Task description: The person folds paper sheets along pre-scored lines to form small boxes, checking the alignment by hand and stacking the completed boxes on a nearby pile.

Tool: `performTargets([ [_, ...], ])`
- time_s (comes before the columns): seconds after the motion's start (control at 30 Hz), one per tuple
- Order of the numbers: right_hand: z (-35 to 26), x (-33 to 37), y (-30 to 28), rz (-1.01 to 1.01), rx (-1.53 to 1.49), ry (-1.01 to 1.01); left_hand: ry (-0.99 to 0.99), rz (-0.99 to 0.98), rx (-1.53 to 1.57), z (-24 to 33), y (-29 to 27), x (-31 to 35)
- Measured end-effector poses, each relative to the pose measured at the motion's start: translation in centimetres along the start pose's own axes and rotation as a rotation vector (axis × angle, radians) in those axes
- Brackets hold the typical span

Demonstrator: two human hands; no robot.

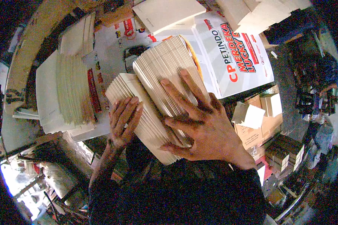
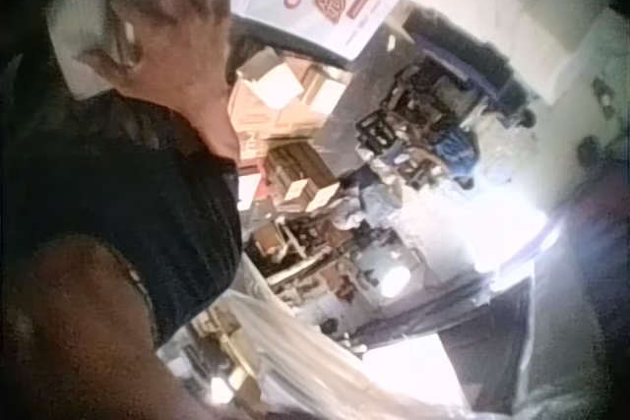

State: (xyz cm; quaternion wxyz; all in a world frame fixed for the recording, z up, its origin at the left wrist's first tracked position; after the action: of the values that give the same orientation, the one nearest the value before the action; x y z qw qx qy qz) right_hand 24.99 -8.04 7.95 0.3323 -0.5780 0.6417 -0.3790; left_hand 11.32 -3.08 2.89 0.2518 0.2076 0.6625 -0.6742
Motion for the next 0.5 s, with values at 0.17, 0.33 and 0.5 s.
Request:
performTargets([
  [0.17,0.0,-0.3,0.0,0.0,-0.008,0.003,-0.01,0.007,0.002,-0.1,0.2,0.8],
  [0.33,-0.7,0.1,0.4,0.033,0.124,-0.053,0.007,-0.033,-0.009,-0.1,0.1,0.3],
  [0.5,-0.8,0.2,0.2,0.037,-0.023,-0.021,-0.003,-0.065,0.005,0.0,0.3,-0.4],
])
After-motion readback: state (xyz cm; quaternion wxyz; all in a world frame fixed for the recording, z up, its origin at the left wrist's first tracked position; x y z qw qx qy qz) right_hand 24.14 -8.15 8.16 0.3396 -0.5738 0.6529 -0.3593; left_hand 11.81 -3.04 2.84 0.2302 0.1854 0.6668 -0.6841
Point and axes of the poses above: each hand's wrist, its own x-axis away from the middle knuckle, its own y-axis out of the palm, z = x × y, the point moved 10 cm from there along -x, towards the middle knuckle, and after that the axes turned 14 degrees about y, right-handed, at the moved point
